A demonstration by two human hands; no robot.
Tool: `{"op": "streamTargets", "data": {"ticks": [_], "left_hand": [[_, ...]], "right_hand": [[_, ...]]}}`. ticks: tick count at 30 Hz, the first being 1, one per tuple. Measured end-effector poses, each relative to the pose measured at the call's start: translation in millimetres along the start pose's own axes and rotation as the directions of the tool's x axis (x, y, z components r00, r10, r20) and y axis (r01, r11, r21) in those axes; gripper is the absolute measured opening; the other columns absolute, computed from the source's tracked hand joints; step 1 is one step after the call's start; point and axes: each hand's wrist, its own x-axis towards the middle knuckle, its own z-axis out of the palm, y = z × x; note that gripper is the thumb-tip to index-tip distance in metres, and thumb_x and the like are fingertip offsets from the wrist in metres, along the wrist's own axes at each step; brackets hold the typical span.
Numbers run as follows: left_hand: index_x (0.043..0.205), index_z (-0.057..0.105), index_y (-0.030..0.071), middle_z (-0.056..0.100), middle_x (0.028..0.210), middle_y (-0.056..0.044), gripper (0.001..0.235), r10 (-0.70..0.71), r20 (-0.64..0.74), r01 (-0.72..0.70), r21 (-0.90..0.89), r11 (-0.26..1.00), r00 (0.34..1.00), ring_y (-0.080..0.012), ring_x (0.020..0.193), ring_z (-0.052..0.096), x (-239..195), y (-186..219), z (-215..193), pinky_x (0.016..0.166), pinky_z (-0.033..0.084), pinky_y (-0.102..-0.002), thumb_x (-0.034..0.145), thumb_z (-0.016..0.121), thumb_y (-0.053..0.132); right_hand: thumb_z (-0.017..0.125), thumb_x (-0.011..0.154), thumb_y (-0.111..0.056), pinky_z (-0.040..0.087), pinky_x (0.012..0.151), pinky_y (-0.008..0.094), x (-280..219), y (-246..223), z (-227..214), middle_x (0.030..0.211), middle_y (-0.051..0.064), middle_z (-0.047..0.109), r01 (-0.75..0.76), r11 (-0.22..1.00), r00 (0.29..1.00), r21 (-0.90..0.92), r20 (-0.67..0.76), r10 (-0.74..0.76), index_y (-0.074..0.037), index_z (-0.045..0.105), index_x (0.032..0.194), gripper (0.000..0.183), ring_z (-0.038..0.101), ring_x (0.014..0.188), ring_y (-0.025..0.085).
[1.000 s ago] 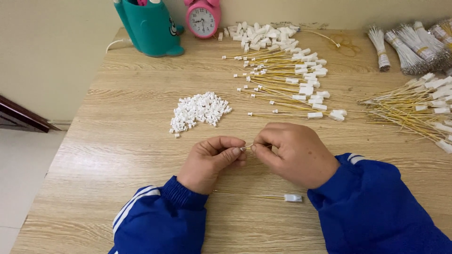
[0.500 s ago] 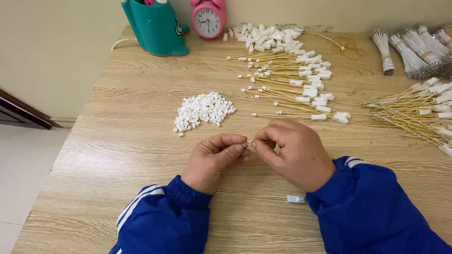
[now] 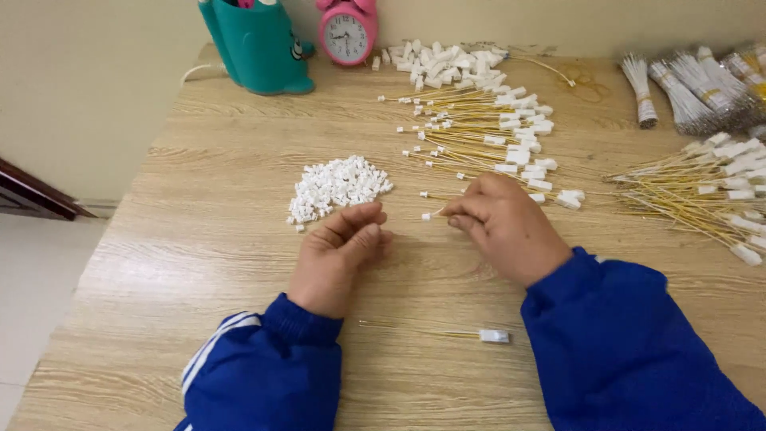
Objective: The person repeatedly picks up a thin stick and a small white plastic piece, then inserts the stick into the plastic piece to assemble a cotton swab. The person places the finished swabs on the table in a growing pile. The hands work directly with the components without using any tools.
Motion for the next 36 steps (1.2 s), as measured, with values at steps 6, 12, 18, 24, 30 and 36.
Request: {"op": "streamTargets", "data": {"ticks": [6,12,18,24,30,36], "left_hand": [[0.115,0.066,-0.001,0.07,0.099,-0.013,0.028,-0.007,0.003,0.007,0.08,0.997,1.0,-0.0185,0.078,0.071,-3.9,-6.1,2.2,0.068,0.063,-0.03,0.087,0.065,-0.001],[0.113,0.066,-0.001,0.071,0.097,-0.015,0.027,0.011,0.02,-0.012,0.053,0.999,1.0,-0.0202,0.077,0.072,-5.4,-5.0,3.5,0.066,0.065,-0.032,0.086,0.067,0.0],[0.11,0.069,0.005,0.069,0.091,-0.005,0.026,-0.123,0.04,0.117,0.125,0.985,0.992,-0.0131,0.07,0.064,-4.9,4.6,7.4,0.067,0.059,-0.023,0.084,0.069,0.008],[0.112,0.07,0.009,0.07,0.095,-0.006,0.027,-0.212,0.119,0.19,0.17,0.967,0.97,-0.0096,0.075,0.064,-6.1,11.8,3.7,0.07,0.056,-0.022,0.089,0.063,0.022],[0.113,0.068,0.001,0.072,0.095,-0.017,0.056,-0.368,0.085,0.329,0.295,0.897,0.926,-0.0207,0.076,0.068,-13.5,34.5,12.9,0.069,0.058,-0.03,0.084,0.051,0.045],[0.108,0.068,-0.005,0.07,0.089,-0.02,0.057,-0.418,0.104,0.38,0.261,0.887,0.903,-0.0231,0.074,0.066,-17.9,41.6,17.7,0.07,0.058,-0.033,0.083,0.054,0.044]], "right_hand": [[0.073,0.085,-0.022,0.051,0.083,0.041,-1.1,19.5,0.6,0.089,0.01,0.064,-0.097,0.988,0.994,-0.119,0.027,0.101,-0.011,0.069,0.096,0.016,0.064,0.092,0.033],[0.077,0.08,-0.025,0.052,0.082,0.047,-19.5,-36.8,-41.5,0.09,0.014,0.067,-0.064,0.997,0.958,0.036,0.281,0.051,-0.011,0.069,0.088,0.018,0.067,0.093,0.037],[0.085,0.069,-0.048,0.047,0.076,0.032,-74.8,-35.7,-35.0,0.094,-0.005,0.066,-0.012,0.989,0.78,-0.149,0.618,0.103,-0.022,0.066,0.096,0.042,0.062,0.091,0.016],[0.074,0.077,-0.035,0.05,0.07,0.026,-79.5,-22.8,-40.1,0.085,-0.007,0.07,-0.17,0.969,0.853,-0.178,0.466,0.235,-0.025,0.071,0.086,0.013,0.068,0.079,0.01],[0.075,0.08,-0.02,0.046,0.064,0.025,-76.3,-16.3,-65.9,0.082,-0.001,0.065,-0.097,0.956,0.99,-0.278,0.076,0.123,-0.015,0.07,0.086,0.01,0.06,0.072,0.011],[0.075,0.081,-0.027,0.049,0.062,0.025,-80.7,-5.2,-68.4,0.088,-0.004,0.067,-0.084,0.907,0.993,-0.414,0.038,0.11,-0.017,0.071,0.09,0.014,0.062,0.078,0.01]]}}
